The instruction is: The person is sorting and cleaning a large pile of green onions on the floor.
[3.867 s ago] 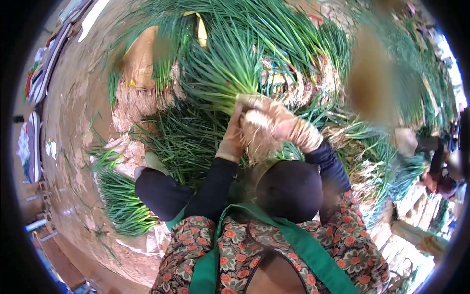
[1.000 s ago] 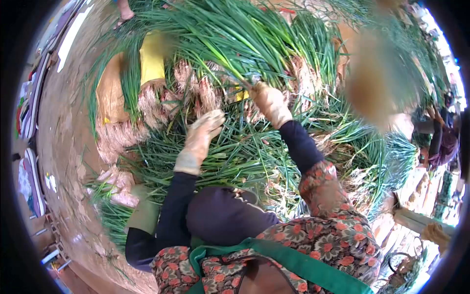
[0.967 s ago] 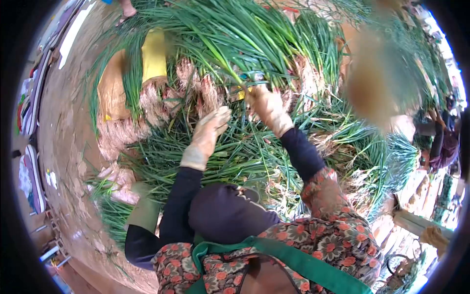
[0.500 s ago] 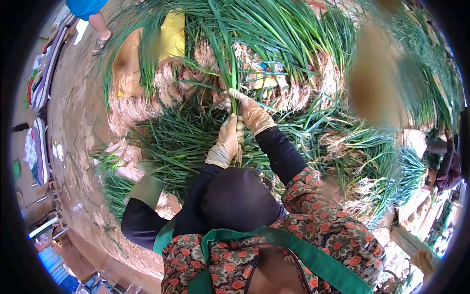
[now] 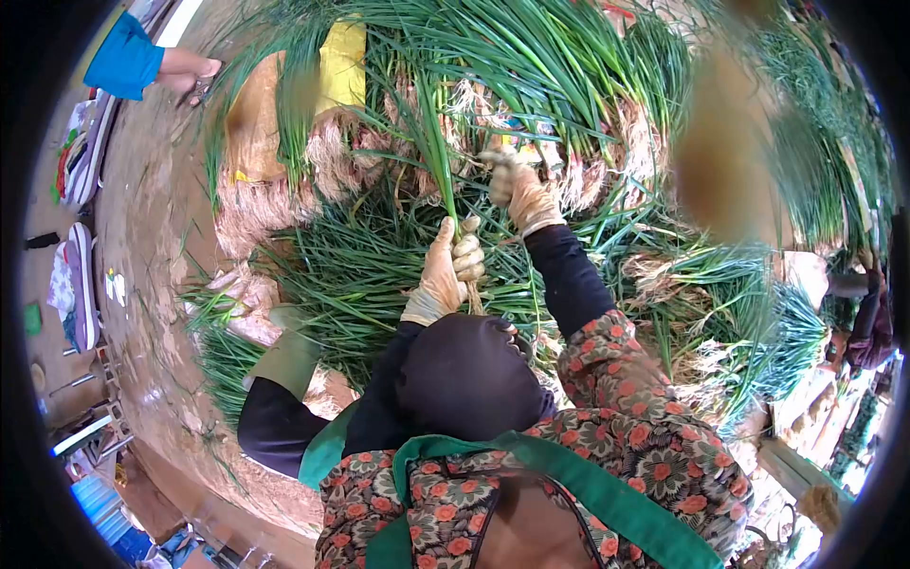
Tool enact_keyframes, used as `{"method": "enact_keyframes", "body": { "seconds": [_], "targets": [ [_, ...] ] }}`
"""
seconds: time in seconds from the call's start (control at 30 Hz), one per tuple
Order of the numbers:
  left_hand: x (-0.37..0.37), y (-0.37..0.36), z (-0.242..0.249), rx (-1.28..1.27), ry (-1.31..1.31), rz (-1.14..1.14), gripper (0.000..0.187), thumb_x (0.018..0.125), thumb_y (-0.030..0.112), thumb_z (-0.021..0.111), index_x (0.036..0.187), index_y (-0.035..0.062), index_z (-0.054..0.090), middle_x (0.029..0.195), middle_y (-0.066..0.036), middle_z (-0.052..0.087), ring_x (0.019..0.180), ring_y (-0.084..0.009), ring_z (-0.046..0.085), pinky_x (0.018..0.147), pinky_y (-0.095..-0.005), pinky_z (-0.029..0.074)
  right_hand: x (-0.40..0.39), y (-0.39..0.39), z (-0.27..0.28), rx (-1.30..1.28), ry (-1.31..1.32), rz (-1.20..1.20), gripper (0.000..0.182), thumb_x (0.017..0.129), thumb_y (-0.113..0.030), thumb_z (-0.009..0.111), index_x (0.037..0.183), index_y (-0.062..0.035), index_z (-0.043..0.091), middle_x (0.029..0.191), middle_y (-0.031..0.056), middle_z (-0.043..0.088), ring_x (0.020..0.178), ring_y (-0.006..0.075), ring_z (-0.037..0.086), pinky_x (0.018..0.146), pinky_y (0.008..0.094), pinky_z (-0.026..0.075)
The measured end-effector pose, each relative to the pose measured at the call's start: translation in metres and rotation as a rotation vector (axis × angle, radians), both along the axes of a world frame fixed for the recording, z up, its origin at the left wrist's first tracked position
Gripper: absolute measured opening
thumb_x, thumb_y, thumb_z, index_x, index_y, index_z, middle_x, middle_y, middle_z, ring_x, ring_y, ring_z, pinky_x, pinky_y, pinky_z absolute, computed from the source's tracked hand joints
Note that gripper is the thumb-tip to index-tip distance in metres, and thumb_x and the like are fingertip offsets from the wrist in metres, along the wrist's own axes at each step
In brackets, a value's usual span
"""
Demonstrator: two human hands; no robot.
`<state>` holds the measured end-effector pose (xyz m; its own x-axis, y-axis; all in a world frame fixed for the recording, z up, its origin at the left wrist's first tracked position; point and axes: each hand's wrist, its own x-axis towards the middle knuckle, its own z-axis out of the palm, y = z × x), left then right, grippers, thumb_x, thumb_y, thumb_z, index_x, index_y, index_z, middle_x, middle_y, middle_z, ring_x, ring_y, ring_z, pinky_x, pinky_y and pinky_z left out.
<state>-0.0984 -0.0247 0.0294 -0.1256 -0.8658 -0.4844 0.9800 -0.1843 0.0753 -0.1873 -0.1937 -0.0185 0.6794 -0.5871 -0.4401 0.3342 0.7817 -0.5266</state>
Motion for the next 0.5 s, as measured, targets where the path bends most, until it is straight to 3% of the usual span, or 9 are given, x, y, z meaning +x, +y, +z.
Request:
{"method": "enact_keyframes", "body": {
  "seconds": [0.1, 0.2, 0.27, 0.3, 0.33, 0.37, 0.4, 0.43, 0.5],
  "targets": [
    [0.000, -0.002, -0.009, -0.122, 0.238, -0.021, 0.035, 0.094, 0.040, 0.043, 0.094, 0.0067, 0.054, 0.056, 0.006, 0.029, 0.042, -0.0051, 0.024, 0.037, -0.0211, 0.021, 0.007, 0.038, 0.036, 0.010, 0.224, 0.361, 0.041, 0.090, -0.043, 0.051, 0.106, -0.0060, 0.058, 0.052, -0.0080, 0.038, 0.038, 0.0053, 0.028, 0.035, 0.0224, 0.024],
    [0.001, 0.001, -0.006, -0.272, 0.442, -0.018, 0.032, 0.096, 0.035, 0.041, 0.090, 0.0053, 0.053, 0.054, 0.006, 0.030, 0.041, -0.0049, 0.025, 0.036, -0.0213, 0.022, 0.021, 0.067, 0.042, 0.245, 0.189, 0.391, 0.037, 0.091, -0.040, 0.049, 0.096, -0.0047, 0.058, 0.058, -0.0031, 0.051, 0.044, 0.0070, 0.039, 0.041, 0.0236, 0.034],
    [0.004, 0.004, -0.011, -0.311, 0.437, -0.030, 0.032, 0.096, 0.035, 0.041, 0.089, 0.0058, 0.053, 0.054, 0.006, 0.028, 0.041, -0.0049, 0.025, 0.035, -0.0211, 0.022, 0.033, 0.066, -0.092, 0.155, -0.146, 0.381, 0.032, 0.093, -0.033, 0.044, 0.098, -0.0030, 0.055, 0.071, 0.0035, 0.055, 0.062, 0.0144, 0.050, 0.058, 0.0265, 0.043],
    [0.005, 0.005, -0.011, -0.332, 0.435, -0.038, 0.031, 0.095, 0.035, 0.041, 0.088, 0.0060, 0.053, 0.053, 0.006, 0.028, 0.041, -0.0049, 0.025, 0.035, -0.0210, 0.022, 0.041, 0.064, -0.152, -0.285, -0.105, 0.251, 0.029, 0.094, -0.031, 0.044, 0.095, -0.0037, 0.055, 0.072, 0.0034, 0.056, 0.063, 0.0156, 0.051, 0.060, 0.0277, 0.044],
    [0.002, 0.004, -0.004, -0.369, 0.304, -0.078, 0.035, 0.095, 0.037, 0.042, 0.100, 0.0056, 0.054, 0.053, 0.006, 0.026, 0.040, -0.0044, 0.024, 0.035, -0.0201, 0.022, 0.050, 0.063, -0.211, -0.694, 0.035, 0.060, 0.027, 0.094, -0.029, 0.045, 0.092, -0.0044, 0.055, 0.073, 0.0033, 0.056, 0.064, 0.0169, 0.052, 0.062, 0.0289, 0.045],
    [0.001, 0.005, 0.006, -0.238, 0.069, -0.132, 0.041, 0.094, 0.039, 0.043, 0.120, 0.0085, 0.049, 0.055, 0.007, 0.026, 0.043, -0.0040, 0.025, 0.038, -0.0195, 0.022, 0.034, 0.056, -0.167, -0.677, 0.156, 0.181, 0.029, 0.093, -0.031, 0.045, 0.093, -0.0038, 0.055, 0.076, 0.0047, 0.057, 0.068, 0.0177, 0.053, 0.065, 0.0289, 0.045],
    [0.000, 0.001, 0.009, -0.190, -0.066, -0.117, 0.043, 0.093, 0.039, 0.045, 0.126, 0.0113, 0.045, 0.056, 0.007, 0.026, 0.044, -0.0042, 0.025, 0.039, -0.0195, 0.022, 0.018, 0.048, -0.122, -0.664, 0.270, 0.311, 0.031, 0.092, -0.033, 0.046, 0.095, -0.0033, 0.055, 0.079, 0.0061, 0.058, 0.071, 0.0185, 0.054, 0.067, 0.0288, 0.046],
    [-0.003, 0.001, 0.009, -0.136, -0.196, -0.099, 0.047, 0.093, 0.039, 0.046, 0.132, 0.0141, 0.041, 0.057, 0.007, 0.026, 0.045, -0.0043, 0.026, 0.041, -0.0194, 0.023, 0.019, 0.038, -0.110, -0.140, 0.288, 0.215, 0.034, 0.089, -0.040, 0.051, 0.088, -0.0067, 0.057, 0.071, 0.0027, 0.057, 0.062, 0.0146, 0.054, 0.058, 0.0286, 0.046],
    [-0.006, 0.003, -0.009, 0.103, -0.491, -0.109, 0.040, 0.094, 0.034, 0.047, 0.130, 0.0187, 0.043, 0.063, 0.006, 0.037, 0.048, -0.0049, 0.029, 0.043, -0.0194, 0.025, 0.001, 0.039, 0.003, 0.072, 0.388, 0.117, 0.034, 0.085, -0.044, 0.057, 0.080, -0.0107, 0.057, 0.063, -0.0012, 0.054, 0.052, 0.0101, 0.049, 0.051, 0.0270, 0.042]
  ]
}}
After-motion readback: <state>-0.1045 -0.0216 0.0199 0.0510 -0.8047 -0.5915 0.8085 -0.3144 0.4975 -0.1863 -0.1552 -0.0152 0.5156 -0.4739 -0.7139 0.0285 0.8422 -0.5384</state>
